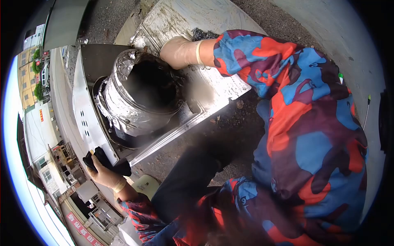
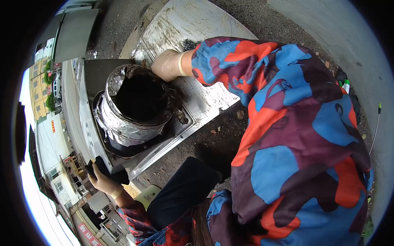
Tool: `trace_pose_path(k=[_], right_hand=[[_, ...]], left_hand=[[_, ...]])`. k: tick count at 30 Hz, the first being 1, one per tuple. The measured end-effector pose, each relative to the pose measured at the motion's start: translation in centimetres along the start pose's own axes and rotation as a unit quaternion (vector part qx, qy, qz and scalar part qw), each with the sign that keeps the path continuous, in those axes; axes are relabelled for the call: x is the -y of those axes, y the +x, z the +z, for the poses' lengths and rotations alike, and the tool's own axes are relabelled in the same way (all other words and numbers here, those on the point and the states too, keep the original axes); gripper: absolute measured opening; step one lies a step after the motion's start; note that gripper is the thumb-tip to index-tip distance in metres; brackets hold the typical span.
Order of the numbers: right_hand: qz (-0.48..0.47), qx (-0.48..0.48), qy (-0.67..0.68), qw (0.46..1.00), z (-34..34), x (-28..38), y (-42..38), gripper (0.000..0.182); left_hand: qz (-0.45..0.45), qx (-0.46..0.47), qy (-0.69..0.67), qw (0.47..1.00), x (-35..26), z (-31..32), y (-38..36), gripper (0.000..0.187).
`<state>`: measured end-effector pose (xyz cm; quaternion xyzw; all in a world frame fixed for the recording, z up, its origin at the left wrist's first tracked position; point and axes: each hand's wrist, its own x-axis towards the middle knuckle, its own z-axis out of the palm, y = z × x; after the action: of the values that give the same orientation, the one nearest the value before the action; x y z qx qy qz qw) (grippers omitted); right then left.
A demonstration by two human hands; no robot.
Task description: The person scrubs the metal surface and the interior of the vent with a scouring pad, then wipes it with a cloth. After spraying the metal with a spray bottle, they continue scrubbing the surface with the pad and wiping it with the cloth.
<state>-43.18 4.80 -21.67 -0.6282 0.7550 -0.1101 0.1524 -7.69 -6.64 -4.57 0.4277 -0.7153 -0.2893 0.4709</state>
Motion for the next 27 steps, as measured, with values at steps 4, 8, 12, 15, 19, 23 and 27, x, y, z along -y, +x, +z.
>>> trace_pose_path(k=[4,8,12,15,19,23,27], right_hand=[[0.019,-0.123,-0.040,0.991,-0.1,-1.5,4.3,0.018],[0.018,-0.107,-0.027,0.994,-0.6,-1.4,3.1,0.019],[-0.012,-0.015,0.010,1.000,-1.0,0.2,-0.9,0.019],[-0.013,-0.026,0.014,0.999,0.0,-0.5,0.4,0.018],[-0.001,-0.164,-0.042,0.986,0.9,-2.3,5.9,0.018],[0.030,-0.176,-0.048,0.983,0.8,-1.9,4.8,0.020],[-0.012,-0.011,0.041,0.999,-1.4,0.2,-1.3,0.021]], left_hand=[[0.004,-0.036,0.049,0.998,-0.5,0.4,-0.3,0.024],[-0.003,-0.029,0.012,1.000,-0.4,0.6,-0.4,0.024],[-0.004,-0.020,0.018,1.000,-0.1,0.1,-0.1,0.025],[0.001,-0.024,0.038,0.999,-0.3,0.5,-0.2,0.027],[-0.004,-0.028,0.055,0.998,-0.2,0.1,-0.2,0.027],[0.004,-0.027,0.041,0.999,-0.5,0.3,-0.4,0.025],[0.002,-0.028,0.003,1.000,-0.2,0.3,-0.3,0.022]])
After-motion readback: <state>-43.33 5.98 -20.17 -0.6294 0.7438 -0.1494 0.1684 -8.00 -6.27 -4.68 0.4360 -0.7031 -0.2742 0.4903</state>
